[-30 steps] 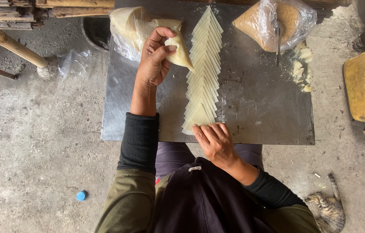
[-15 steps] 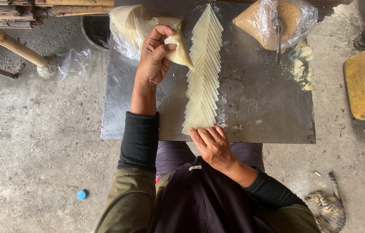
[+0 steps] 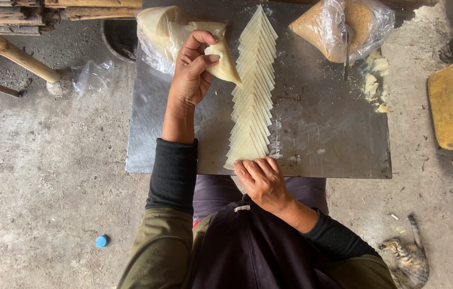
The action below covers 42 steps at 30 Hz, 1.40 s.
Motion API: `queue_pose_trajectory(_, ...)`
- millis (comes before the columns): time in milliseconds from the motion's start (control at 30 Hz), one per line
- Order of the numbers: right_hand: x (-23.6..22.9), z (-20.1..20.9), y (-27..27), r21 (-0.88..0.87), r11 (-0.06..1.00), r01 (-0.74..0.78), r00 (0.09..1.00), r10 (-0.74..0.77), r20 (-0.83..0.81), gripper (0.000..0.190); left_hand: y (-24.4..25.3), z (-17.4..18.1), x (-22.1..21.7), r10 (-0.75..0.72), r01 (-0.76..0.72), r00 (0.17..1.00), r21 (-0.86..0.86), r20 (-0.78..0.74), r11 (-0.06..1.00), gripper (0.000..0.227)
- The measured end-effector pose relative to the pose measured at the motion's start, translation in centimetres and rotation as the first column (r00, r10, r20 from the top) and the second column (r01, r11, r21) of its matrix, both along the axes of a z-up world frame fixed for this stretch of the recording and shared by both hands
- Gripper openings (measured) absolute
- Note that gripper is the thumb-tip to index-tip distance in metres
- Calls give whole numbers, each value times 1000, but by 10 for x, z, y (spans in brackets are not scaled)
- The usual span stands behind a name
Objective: The person folds thin, triangular sheets of dough into cone shapes on a metal table. They repeatedly pick up a sheet, fold it, and place it into a growing stack. A cat is briefly petted during the process.
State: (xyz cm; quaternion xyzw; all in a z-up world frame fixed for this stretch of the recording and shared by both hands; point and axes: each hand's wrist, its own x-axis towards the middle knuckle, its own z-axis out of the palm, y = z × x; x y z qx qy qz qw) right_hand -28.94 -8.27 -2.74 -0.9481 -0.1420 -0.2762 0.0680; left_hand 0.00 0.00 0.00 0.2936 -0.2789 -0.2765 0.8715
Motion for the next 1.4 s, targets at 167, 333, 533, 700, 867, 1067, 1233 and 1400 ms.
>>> queue_pose_trajectory(167, 0, 10, 1, 91, 995, -37, 999, 40, -30, 46, 6, -5, -1, 26, -28, 999, -41, -40, 999, 28)
queue_pose_trajectory(333, -4, 11, -13, 202, 979, -16, 1000, 17, -6, 35, 38, -14, -10, 46, -45, 991, 16, -126, 999, 28)
queue_pose_trajectory(533, -23, 2, -57, 226, 970, 90, 993, -104, 52, 26, 100, -50, -18, 100, -46, 987, 373, -126, 927, 20)
queue_pose_trajectory(700, -40, -2, -121, 256, 925, 281, 956, -293, 8, 22, 132, -54, -46, 212, -239, 969, 711, 130, 661, 10)
queue_pose_trajectory(867, -47, -8, -211, 327, 803, 498, 867, -468, -172, 23, 140, -38, -73, 30, -720, 680, 659, 733, 216, 16)
queue_pose_trajectory(1067, -20, -7, -322, 132, 712, 689, 715, -640, -281, 51, 135, -28, -98, -172, -895, 439, 446, 882, 4, 25)
queue_pose_trajectory(1233, 9, -1, -338, 21, 649, 761, 611, -705, -360, 62, 122, -27, -120, -96, -965, 264, 262, 960, -31, 30)
queue_pose_trajectory(1400, 30, -10, -340, -14, 660, 751, 620, -711, -332, 52, 77, -39, -157, -260, -947, 312, 320, 914, -9, 49)
